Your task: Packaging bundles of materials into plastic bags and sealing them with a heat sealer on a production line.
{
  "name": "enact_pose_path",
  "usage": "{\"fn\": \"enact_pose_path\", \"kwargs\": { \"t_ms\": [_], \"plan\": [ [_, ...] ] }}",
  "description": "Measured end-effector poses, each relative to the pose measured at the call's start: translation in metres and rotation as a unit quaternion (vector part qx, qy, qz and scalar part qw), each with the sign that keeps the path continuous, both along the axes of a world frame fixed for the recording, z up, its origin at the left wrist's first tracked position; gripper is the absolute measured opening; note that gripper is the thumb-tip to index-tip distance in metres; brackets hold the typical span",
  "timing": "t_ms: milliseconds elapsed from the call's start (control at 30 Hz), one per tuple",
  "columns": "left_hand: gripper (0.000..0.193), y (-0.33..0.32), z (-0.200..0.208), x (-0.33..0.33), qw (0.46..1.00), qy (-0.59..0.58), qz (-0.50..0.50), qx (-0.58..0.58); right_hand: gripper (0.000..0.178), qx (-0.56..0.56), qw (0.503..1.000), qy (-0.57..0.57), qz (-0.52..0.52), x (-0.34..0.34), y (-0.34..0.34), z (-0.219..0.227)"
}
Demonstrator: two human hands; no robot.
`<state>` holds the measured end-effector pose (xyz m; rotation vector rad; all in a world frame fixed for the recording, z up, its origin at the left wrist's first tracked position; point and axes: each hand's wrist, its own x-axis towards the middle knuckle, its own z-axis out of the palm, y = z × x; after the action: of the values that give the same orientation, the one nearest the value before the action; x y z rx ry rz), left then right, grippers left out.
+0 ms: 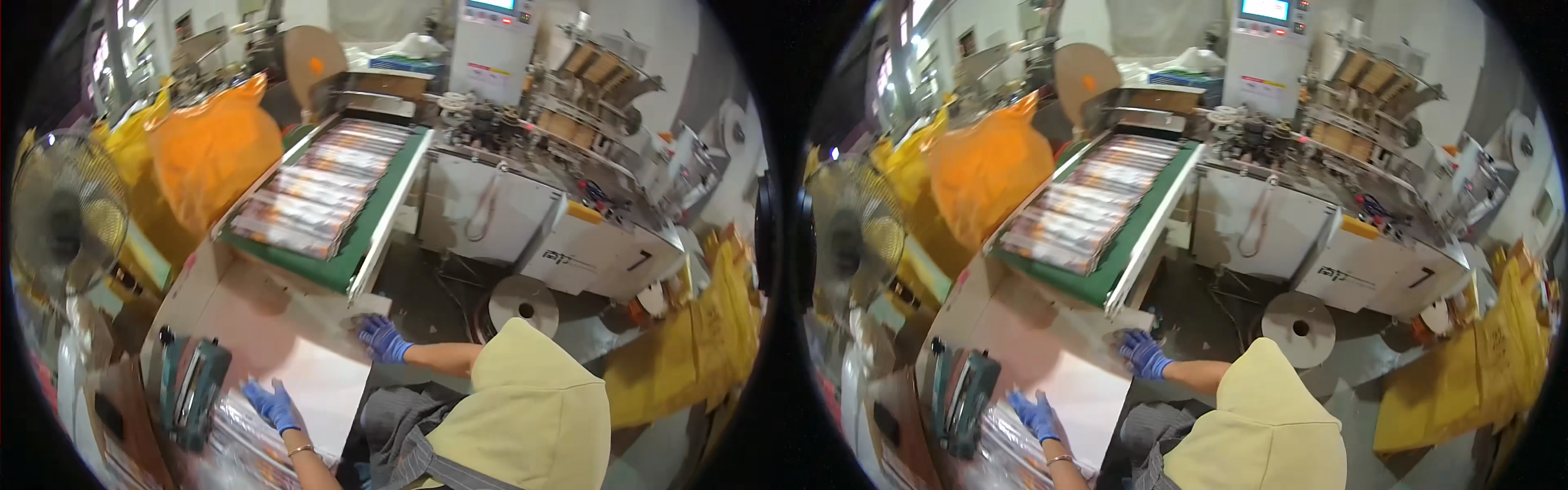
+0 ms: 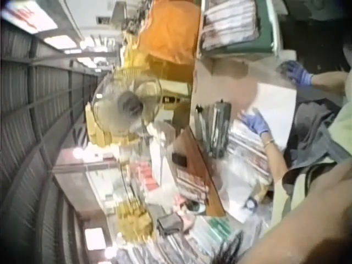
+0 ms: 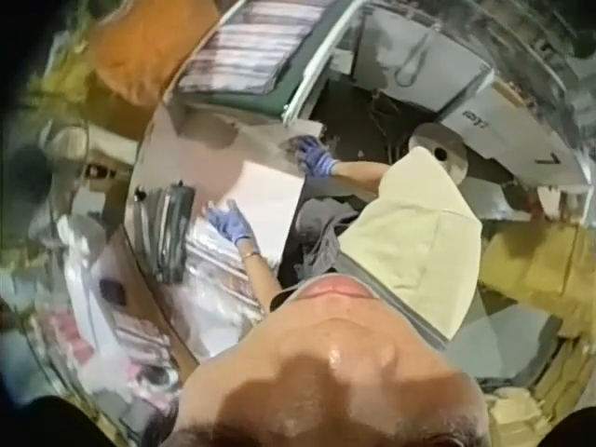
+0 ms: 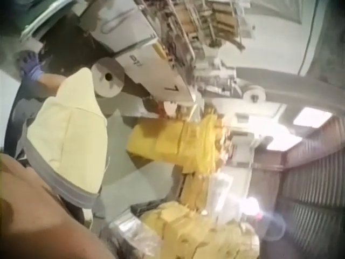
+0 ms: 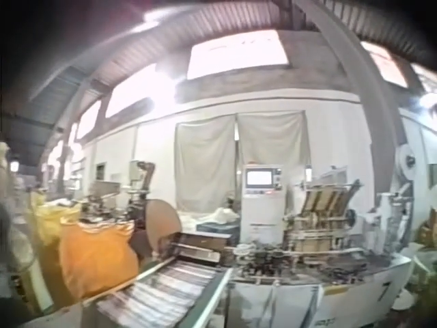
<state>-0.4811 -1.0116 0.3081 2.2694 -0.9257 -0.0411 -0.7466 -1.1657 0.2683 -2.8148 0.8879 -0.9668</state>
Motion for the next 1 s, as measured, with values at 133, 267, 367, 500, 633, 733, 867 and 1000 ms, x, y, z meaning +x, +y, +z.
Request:
{"fn": "enact_pose_path", "kwargs": {
  "t_ms": [133,267,367,500,633,733,867,1000],
  "plan": [
    [0.062,-0.025,0.001,0.009,0.960,-0.130,0.023,0.247,0.055,0.050,0.998,-0.020,-0.014,-0.009,-0.004,0.000],
    [0.059,-0.022,0.001,0.045,0.969,-0.107,0.017,0.221,0.054,0.049,0.998,-0.029,0.000,-0.002,-0.010,0.004],
    [0.056,-0.024,-0.003,0.052,0.964,-0.128,0.012,0.232,0.054,0.052,0.998,-0.034,-0.001,-0.001,-0.016,0.000],
    [0.055,-0.024,0.000,0.050,0.971,-0.125,0.003,0.203,0.056,0.046,0.998,-0.032,-0.003,-0.002,-0.015,0.008],
    [0.054,-0.023,0.001,0.045,0.971,-0.121,0.006,0.205,0.052,0.041,0.999,-0.011,-0.009,-0.007,-0.010,0.010],
    [0.054,-0.022,0.001,0.042,0.976,-0.115,0.005,0.187,0.053,0.046,0.999,-0.013,-0.001,-0.010,-0.011,0.008],
    [0.053,-0.018,-0.008,0.051,0.978,-0.124,0.008,0.170,0.054,0.046,0.999,-0.018,0.006,-0.003,-0.010,0.008],
    [0.054,-0.019,-0.013,0.049,0.983,-0.126,0.011,0.132,0.052,0.126,0.986,-0.028,0.108,0.002,-0.001,0.052]
  ]
}}
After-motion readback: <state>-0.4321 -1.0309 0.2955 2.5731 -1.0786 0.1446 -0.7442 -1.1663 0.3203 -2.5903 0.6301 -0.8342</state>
